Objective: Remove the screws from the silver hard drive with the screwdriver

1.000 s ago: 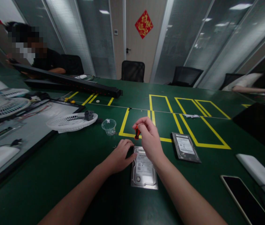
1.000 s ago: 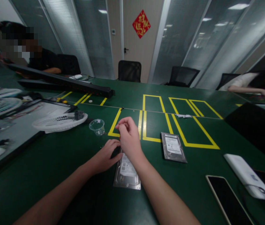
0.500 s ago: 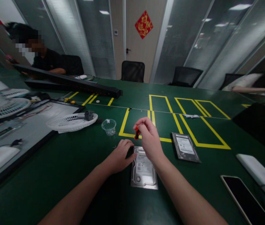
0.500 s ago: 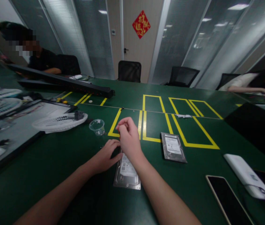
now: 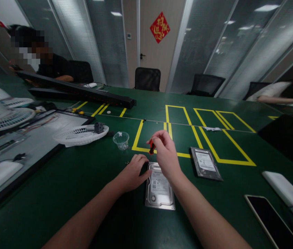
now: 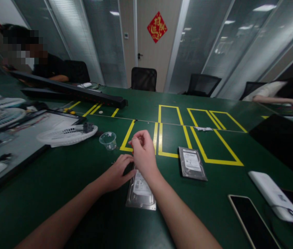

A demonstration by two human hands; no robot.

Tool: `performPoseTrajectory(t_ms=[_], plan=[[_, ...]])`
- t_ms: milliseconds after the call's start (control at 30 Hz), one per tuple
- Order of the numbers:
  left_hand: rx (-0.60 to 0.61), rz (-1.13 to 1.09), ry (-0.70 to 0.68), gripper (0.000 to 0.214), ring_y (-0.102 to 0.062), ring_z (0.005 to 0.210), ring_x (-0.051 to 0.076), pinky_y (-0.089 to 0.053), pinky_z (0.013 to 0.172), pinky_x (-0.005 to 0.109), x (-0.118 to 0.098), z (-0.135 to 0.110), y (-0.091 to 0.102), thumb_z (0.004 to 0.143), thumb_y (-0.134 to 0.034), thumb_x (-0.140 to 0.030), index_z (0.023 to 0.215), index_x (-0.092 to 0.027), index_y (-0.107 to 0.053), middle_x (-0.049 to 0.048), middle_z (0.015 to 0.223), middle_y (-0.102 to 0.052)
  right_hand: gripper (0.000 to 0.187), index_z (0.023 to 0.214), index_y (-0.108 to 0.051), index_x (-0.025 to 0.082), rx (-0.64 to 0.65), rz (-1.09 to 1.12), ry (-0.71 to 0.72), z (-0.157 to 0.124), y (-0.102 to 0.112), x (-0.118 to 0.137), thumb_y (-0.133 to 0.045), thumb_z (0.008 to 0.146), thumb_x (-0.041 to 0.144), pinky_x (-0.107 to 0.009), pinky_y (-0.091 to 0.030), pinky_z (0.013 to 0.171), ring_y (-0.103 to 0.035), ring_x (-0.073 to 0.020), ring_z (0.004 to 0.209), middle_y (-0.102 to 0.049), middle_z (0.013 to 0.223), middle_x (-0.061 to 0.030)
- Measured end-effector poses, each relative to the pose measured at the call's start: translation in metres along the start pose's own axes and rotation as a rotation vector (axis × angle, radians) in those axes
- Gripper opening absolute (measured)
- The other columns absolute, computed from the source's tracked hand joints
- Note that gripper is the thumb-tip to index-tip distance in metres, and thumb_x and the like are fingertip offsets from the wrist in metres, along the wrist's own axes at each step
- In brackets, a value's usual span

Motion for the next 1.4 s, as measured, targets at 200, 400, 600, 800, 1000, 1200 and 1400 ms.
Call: performPoseTrajectory(t_ms=[200, 400, 600, 800, 1000, 1200, 1400], plan=[[-0.025, -0.008, 0.0, 0.026, -0.059, 0.121, 0.031, -0.053, 0.108, 0.052, -0.0009, 0.0001, 0.0008, 0.097, -0.069, -0.028, 0.121, -0.022, -0.064, 0.0113, 0.126, -0.064, 0.005, 0.089, -0.058, 0.024, 0.03, -0.015, 0.005, -0.0015, 0.0002, 0.0035, -0.056, 0.091, 0.028, -0.029, -0.044, 0.065, -0.057, -0.0156, 0.073, -0.067, 0.082, 0.0011], [-0.009, -0.008, 0.002, 0.026, -0.058, 0.121, 0.031, -0.053, 0.109, 0.053, -0.001, 0.0004, 0.0008, 0.098, -0.067, -0.028, 0.123, -0.021, -0.063, 0.0121, 0.128, -0.064, 0.004, 0.091, -0.057, 0.024, -0.008, 0.007, -0.007, 0.0002, 0.0004, 0.0015, -0.058, 0.088, 0.027, -0.03, -0.046, 0.067, -0.061, -0.0161, 0.075, -0.064, 0.08, 0.0019], [-0.028, -0.013, -0.001, 0.026, -0.059, 0.121, 0.031, -0.053, 0.108, 0.052, 0.0, 0.0, 0.0, 0.098, -0.068, -0.029, 0.122, -0.022, -0.064, 0.0119, 0.128, -0.064, 0.006, 0.091, -0.055, 0.025, -0.002, 0.011, -0.016, 0.0004, 0.0005, -0.0019, -0.059, 0.088, 0.028, -0.029, -0.044, 0.062, -0.058, -0.0159, 0.071, -0.064, 0.078, 0.0023], [-0.02, -0.005, -0.003, 0.026, -0.059, 0.122, 0.03, -0.053, 0.109, 0.052, 0.0004, -0.0004, 0.0001, 0.097, -0.068, -0.027, 0.122, -0.022, -0.064, 0.0113, 0.127, -0.064, 0.003, 0.087, -0.057, 0.025, 0.001, -0.021, 0.008, -0.0007, 0.0013, 0.005, -0.055, 0.089, 0.025, -0.029, -0.043, 0.062, -0.054, -0.0157, 0.07, -0.062, 0.075, 0.0024], [0.002, 0.001, 0.016, 0.026, -0.058, 0.123, 0.031, -0.052, 0.11, 0.052, -0.0004, 0.0003, 0.0012, 0.098, -0.068, -0.029, 0.123, -0.02, -0.063, 0.0123, 0.129, -0.063, 0.003, 0.089, -0.058, 0.024, -0.019, -0.043, 0.025, 0.0001, 0.0016, 0.0055, -0.057, 0.087, 0.025, -0.03, -0.042, 0.063, -0.054, -0.0153, 0.072, -0.062, 0.08, 0.0018], [-0.001, -0.012, 0.015, 0.027, -0.058, 0.122, 0.031, -0.052, 0.109, 0.052, -0.0013, -0.0003, 0.0023, 0.098, -0.067, -0.029, 0.124, -0.021, -0.063, 0.0123, 0.129, -0.063, 0.006, 0.091, -0.058, 0.024, -0.028, -0.037, -0.009, 0.0, 0.0026, 0.0027, -0.057, 0.086, 0.027, -0.03, -0.042, 0.061, -0.054, -0.0156, 0.07, -0.06, 0.077, 0.0027], [-0.005, -0.01, 0.009, 0.028, -0.058, 0.122, 0.031, -0.052, 0.11, 0.052, 0.0003, -0.0005, 0.0003, 0.098, -0.068, -0.029, 0.124, -0.02, -0.063, 0.0122, 0.129, -0.063, 0.005, 0.089, -0.059, 0.024, -0.038, -0.028, -0.003, 0.0002, 0.002, 0.0046, -0.057, 0.085, 0.027, -0.029, -0.043, 0.062, -0.056, -0.0155, 0.072, -0.064, 0.08, 0.0016]])
Point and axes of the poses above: each hand's wrist, its own z-axis towards the middle knuckle, its own y-axis out of the back of the hand, x = y × z, the point moved 2 cm from there along z, towards the middle knuckle
